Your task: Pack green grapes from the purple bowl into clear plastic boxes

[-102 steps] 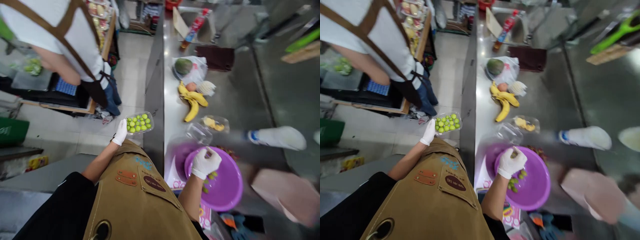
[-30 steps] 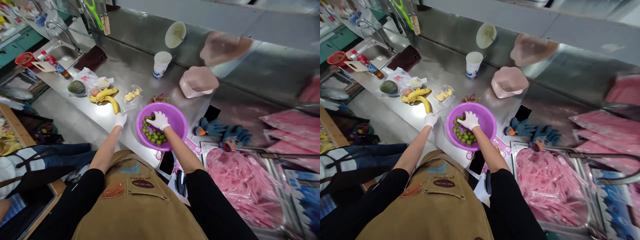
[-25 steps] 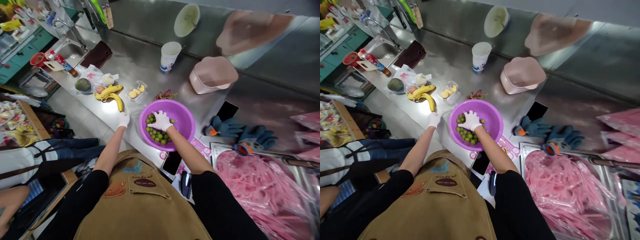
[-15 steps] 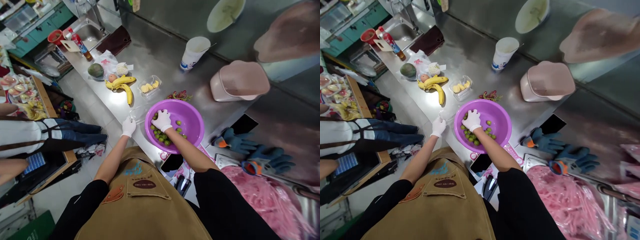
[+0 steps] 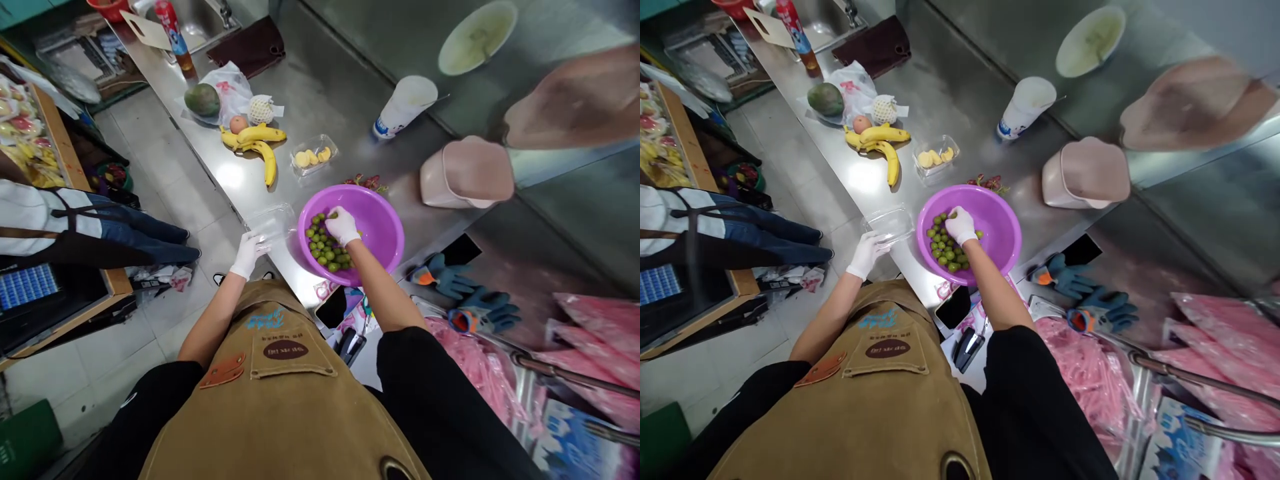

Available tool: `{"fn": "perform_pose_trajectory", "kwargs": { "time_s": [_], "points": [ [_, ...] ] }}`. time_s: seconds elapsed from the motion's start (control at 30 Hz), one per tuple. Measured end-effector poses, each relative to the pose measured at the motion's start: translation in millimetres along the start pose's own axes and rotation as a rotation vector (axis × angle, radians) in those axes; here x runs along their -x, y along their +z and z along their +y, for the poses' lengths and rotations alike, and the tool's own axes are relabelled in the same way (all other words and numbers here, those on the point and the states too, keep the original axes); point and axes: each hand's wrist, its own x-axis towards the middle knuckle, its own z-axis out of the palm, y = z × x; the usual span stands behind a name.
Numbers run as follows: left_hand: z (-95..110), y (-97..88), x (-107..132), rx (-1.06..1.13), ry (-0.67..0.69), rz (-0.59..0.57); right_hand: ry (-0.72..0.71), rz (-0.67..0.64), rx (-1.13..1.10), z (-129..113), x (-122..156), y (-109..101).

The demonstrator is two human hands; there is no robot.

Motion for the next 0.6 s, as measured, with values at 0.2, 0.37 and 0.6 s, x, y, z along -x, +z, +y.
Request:
{"fn": "perform_pose_trajectory", "kwargs": {
  "time_s": [0.2,0.37,0.6],
  "points": [
    [-0.9,-7.9,31.0,0.069,0.083,-0.051,-0.334,0.126,-0.140,-70.9,74.4,-8.2],
    [-18.3,-5.1,39.9,0.084,0.127,-0.073,-0.479,-0.134,0.054,-151.5,113.5,47.7],
    [-29.5,-1.5,25.1,0.059,0.182,-0.066,-0.435,0.175,-0.165,-95.5,104.6,25.2]
  ]
}}
